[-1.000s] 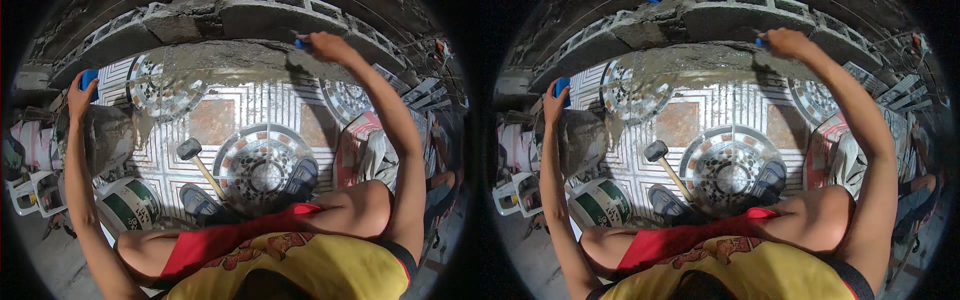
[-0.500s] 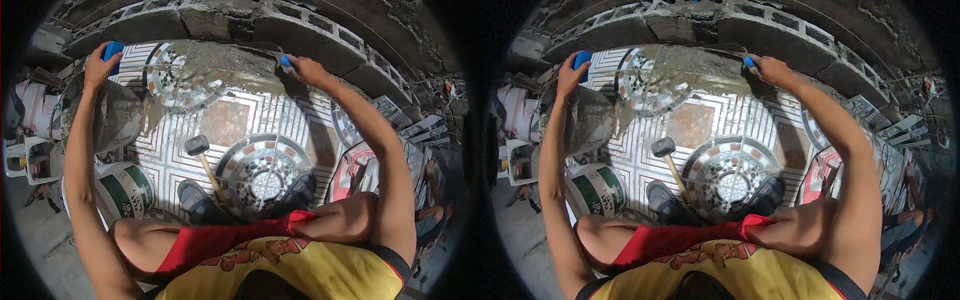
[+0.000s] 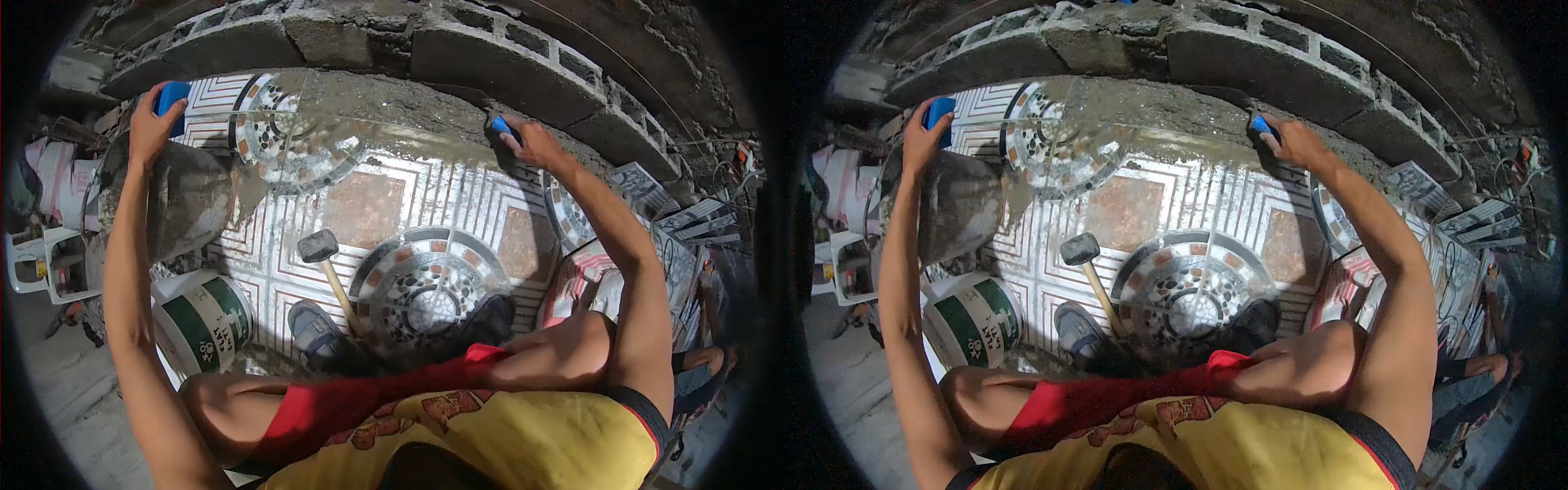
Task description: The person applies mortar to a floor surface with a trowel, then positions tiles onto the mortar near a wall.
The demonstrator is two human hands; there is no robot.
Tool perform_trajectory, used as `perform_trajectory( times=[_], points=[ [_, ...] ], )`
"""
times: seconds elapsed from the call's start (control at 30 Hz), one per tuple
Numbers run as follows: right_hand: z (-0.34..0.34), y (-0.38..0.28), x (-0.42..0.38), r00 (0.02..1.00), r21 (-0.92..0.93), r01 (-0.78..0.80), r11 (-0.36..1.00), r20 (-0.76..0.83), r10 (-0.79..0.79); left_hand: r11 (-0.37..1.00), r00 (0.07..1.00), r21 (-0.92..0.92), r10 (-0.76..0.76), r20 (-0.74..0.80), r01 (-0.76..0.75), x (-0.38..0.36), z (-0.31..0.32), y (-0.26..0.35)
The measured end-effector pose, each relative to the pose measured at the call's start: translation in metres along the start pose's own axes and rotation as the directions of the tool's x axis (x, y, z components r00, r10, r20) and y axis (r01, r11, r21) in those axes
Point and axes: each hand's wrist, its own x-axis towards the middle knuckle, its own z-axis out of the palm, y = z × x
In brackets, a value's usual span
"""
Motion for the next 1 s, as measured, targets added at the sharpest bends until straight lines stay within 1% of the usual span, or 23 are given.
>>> perform_trajectory(
  times=[0.07,0.1,0.17,0.2,0.23,0.27,0.3,0.33,0.37,0.4,0.43,0.5,0.53,0.57,0.63,0.67,0.73,0.77,0.83,0.9,0.97,1.0],
  points=[
    [-0.005,-0.024,-0.004,0.999,0.091,0.030,0.995,-0.041,-0.027,0.993,0.994,0.068,0.102,-0.040,-0.099,0.003,0.002,-0.011],
    [0.002,-0.030,-0.002,0.999,0.103,0.026,0.994,-0.035,-0.022,0.992,0.994,0.074,0.103,-0.028,-0.101,0.000,0.001,-0.009],
    [0.006,-0.033,0.005,0.994,0.009,0.031,0.999,0.106,-0.031,0.998,1.000,0.055,0.022,-0.002,-0.021,-0.001,-0.001,0.002],
    [-0.010,-0.047,0.006,0.982,-0.006,-0.049,0.999,0.183,0.050,0.998,1.000,0.053,0.031,-0.003,-0.031,0.001,0.001,0.001],
    [-0.007,-0.043,0.004,0.983,-0.002,-0.054,0.999,0.177,0.053,0.994,0.997,0.085,0.074,-0.038,-0.071,0.000,0.002,-0.002],
    [0.002,-0.040,0.001,0.999,0.062,0.017,0.998,0.048,-0.020,0.986,0.991,0.122,0.119,-0.066,-0.110,0.001,0.002,-0.006],
    [0.004,-0.044,0.000,0.992,0.114,0.099,0.989,-0.087,-0.089,0.985,0.990,0.130,0.124,-0.062,-0.115,0.003,0.000,0.000],
    [0.005,-0.047,-0.002,0.992,0.119,0.100,0.988,-0.084,-0.091,0.991,0.997,0.112,0.071,-0.034,-0.067,0.001,-0.002,0.004],
    [0.005,-0.049,-0.005,0.997,0.051,0.013,0.999,0.069,-0.017,0.996,1.000,0.091,0.017,-0.008,-0.016,-0.004,-0.002,0.010],
    [0.000,-0.051,-0.007,0.976,-0.032,-0.066,0.997,0.203,0.072,0.996,1.000,0.088,0.021,-0.014,-0.020,-0.003,0.000,0.006],
    [0.002,-0.043,-0.007,0.979,-0.033,-0.071,0.997,0.191,0.076,0.993,0.998,0.102,0.060,-0.032,-0.056,0.000,0.001,0.003],
    [0.013,-0.034,-0.015,0.998,0.103,0.060,0.993,-0.014,-0.058,0.989,0.995,0.122,0.088,-0.035,-0.083,-0.001,0.002,-0.001],
    [0.010,-0.035,-0.023,0.998,0.173,0.024,0.985,-0.055,-0.015,0.989,0.996,0.124,0.082,-0.028,-0.078,0.000,0.001,0.001],
    [0.009,-0.031,-0.023,0.998,0.169,0.027,0.985,-0.053,-0.019,0.990,0.997,0.122,0.072,-0.025,-0.068,-0.001,0.002,0.003],
    [0.005,-0.024,-0.020,0.993,0.041,-0.063,0.997,0.101,0.059,0.989,0.997,0.132,0.068,-0.025,-0.064,-0.003,0.002,0.004],
    [0.005,-0.022,-0.019,0.994,0.041,-0.059,0.997,0.094,0.055,0.987,0.997,0.148,0.070,-0.022,-0.066,-0.001,0.001,0.004],
    [0.004,-0.030,-0.025,0.997,0.128,-0.066,0.990,-0.024,0.070,0.988,0.997,0.139,0.078,-0.016,-0.075,-0.002,0.000,0.003],
    [0.006,-0.030,-0.023,0.997,0.126,-0.065,0.990,-0.026,0.069,0.989,0.996,0.121,0.089,-0.021,-0.085,-0.001,0.000,0.004],
    [0.001,-0.038,-0.020,0.989,0.036,-0.058,0.998,0.142,0.053,0.991,0.997,0.118,0.073,-0.034,-0.068,-0.003,0.002,0.003],
    [-0.005,-0.038,-0.022,0.990,0.046,-0.072,0.996,0.128,0.066,0.991,0.997,0.123,0.066,-0.045,-0.060,0.000,0.001,0.005],
    [0.000,-0.032,-0.023,0.998,0.056,-0.051,0.997,-0.019,0.052,0.986,0.996,0.145,0.083,-0.031,-0.078,-0.003,-0.001,0.009],
    [0.003,-0.024,-0.015,0.999,0.053,-0.047,0.997,-0.017,0.048,0.987,0.996,0.143,0.078,-0.032,-0.072,-0.003,-0.002,0.007]
  ],
)
